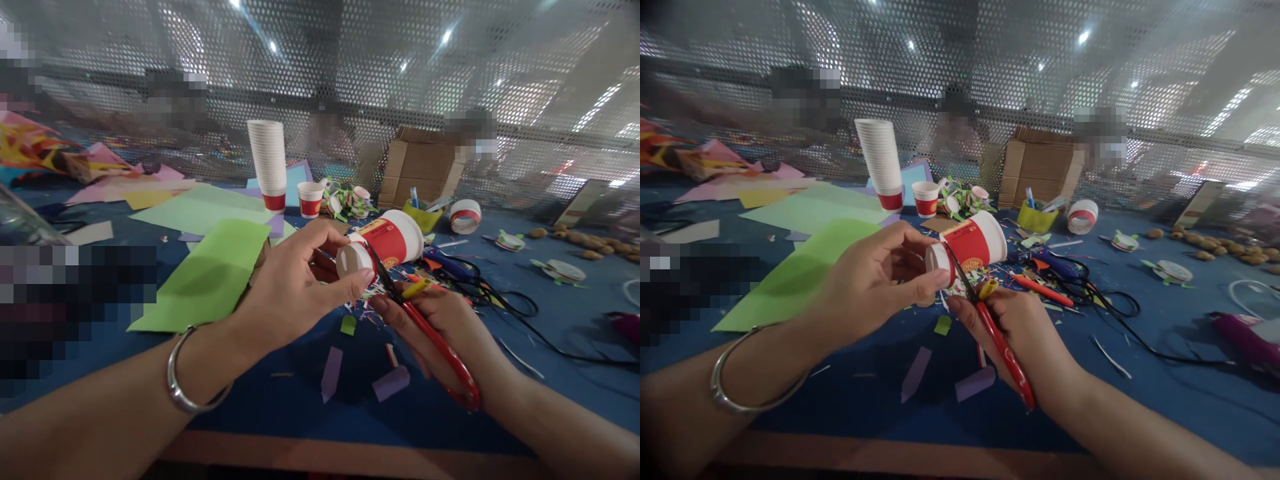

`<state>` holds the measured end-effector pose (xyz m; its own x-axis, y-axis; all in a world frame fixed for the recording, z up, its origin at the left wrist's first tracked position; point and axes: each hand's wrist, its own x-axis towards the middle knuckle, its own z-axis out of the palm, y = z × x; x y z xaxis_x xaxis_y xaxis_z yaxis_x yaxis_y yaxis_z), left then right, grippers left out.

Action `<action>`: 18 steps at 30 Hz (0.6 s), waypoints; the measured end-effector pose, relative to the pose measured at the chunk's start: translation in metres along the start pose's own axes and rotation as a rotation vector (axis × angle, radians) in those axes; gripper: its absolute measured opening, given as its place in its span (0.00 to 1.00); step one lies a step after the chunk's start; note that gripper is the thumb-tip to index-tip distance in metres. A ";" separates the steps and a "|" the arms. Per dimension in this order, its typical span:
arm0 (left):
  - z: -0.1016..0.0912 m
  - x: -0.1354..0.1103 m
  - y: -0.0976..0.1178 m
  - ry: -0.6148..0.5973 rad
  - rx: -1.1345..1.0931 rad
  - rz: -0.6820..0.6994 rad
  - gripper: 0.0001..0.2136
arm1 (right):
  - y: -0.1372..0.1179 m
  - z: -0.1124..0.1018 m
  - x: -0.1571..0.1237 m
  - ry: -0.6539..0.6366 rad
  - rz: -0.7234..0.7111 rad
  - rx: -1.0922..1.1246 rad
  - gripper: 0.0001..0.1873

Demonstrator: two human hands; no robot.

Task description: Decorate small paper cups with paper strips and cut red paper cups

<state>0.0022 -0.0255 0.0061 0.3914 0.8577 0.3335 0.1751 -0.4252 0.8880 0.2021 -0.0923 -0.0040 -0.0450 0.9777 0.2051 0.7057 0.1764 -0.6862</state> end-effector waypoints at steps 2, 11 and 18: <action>0.000 0.001 -0.002 0.002 0.024 0.004 0.17 | -0.001 -0.002 0.000 -0.016 0.028 -0.001 0.25; -0.003 0.010 -0.006 0.057 -0.010 0.031 0.18 | 0.003 -0.011 0.007 -0.034 0.227 0.090 0.38; -0.007 0.022 -0.011 0.111 -0.500 -0.193 0.12 | 0.024 -0.017 0.021 -0.021 0.189 0.095 0.38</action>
<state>0.0020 -0.0002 0.0059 0.2925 0.9433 0.1567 -0.2271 -0.0907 0.9696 0.2299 -0.0693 -0.0046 0.0662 0.9964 0.0524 0.6332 -0.0013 -0.7739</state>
